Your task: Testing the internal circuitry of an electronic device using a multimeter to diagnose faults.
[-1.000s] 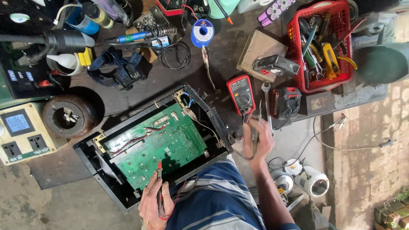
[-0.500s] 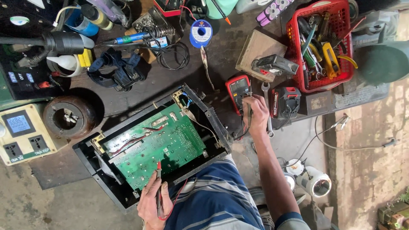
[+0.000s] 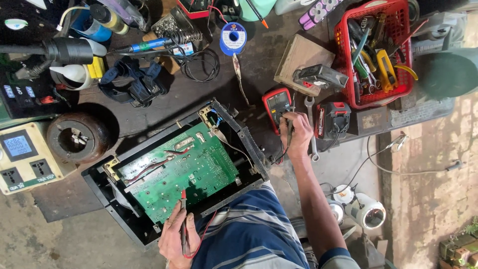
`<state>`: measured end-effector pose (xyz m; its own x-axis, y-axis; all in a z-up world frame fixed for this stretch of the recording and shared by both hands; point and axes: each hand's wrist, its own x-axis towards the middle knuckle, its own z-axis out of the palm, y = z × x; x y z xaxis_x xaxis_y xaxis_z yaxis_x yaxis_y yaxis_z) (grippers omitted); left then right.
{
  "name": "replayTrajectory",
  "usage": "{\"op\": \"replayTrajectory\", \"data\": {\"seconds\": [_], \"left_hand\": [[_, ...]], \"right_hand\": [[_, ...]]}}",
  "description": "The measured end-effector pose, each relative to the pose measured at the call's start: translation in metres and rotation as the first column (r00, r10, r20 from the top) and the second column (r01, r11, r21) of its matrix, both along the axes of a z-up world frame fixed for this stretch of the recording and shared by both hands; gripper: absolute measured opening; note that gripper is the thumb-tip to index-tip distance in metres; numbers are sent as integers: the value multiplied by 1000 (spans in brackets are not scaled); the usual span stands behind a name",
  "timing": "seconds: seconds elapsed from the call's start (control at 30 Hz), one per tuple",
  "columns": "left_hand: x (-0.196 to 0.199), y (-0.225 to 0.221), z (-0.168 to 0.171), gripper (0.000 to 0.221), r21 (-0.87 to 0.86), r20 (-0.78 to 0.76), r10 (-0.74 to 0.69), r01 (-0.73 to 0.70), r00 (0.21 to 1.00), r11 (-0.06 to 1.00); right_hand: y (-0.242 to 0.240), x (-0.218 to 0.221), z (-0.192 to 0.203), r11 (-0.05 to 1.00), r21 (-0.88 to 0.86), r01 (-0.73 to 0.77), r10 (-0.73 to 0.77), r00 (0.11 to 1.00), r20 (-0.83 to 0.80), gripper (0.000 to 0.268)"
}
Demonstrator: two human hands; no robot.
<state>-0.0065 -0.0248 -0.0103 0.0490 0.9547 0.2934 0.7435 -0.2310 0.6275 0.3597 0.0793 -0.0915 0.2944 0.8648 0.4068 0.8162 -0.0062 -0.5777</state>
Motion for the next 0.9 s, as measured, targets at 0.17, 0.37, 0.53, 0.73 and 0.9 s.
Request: {"op": "replayTrajectory", "data": {"seconds": [0.17,0.37,0.53,0.73,0.9], "left_hand": [[2,-2,1,23,-38,-10,43,-44,999,998],[-2,-4,-3,23,-32,-6,8,-8,1000,999],[4,9,12,21,-11,-4,-1,1,1000,1000],[10,23,19,16,68,23,-23,22,999,997],[2,20,13,16,49,48,3,-5,999,999]], "right_hand": [[1,-5,-1,999,15,34,-34,999,-17,17],[1,-10,-3,996,6,94,-94,996,0,20],[1,-8,1,999,1,34,-34,999,-2,25],[-12,0,-12,993,-92,71,-71,997,3,37],[-19,-30,36,996,-75,48,-40,994,105,26]]}}
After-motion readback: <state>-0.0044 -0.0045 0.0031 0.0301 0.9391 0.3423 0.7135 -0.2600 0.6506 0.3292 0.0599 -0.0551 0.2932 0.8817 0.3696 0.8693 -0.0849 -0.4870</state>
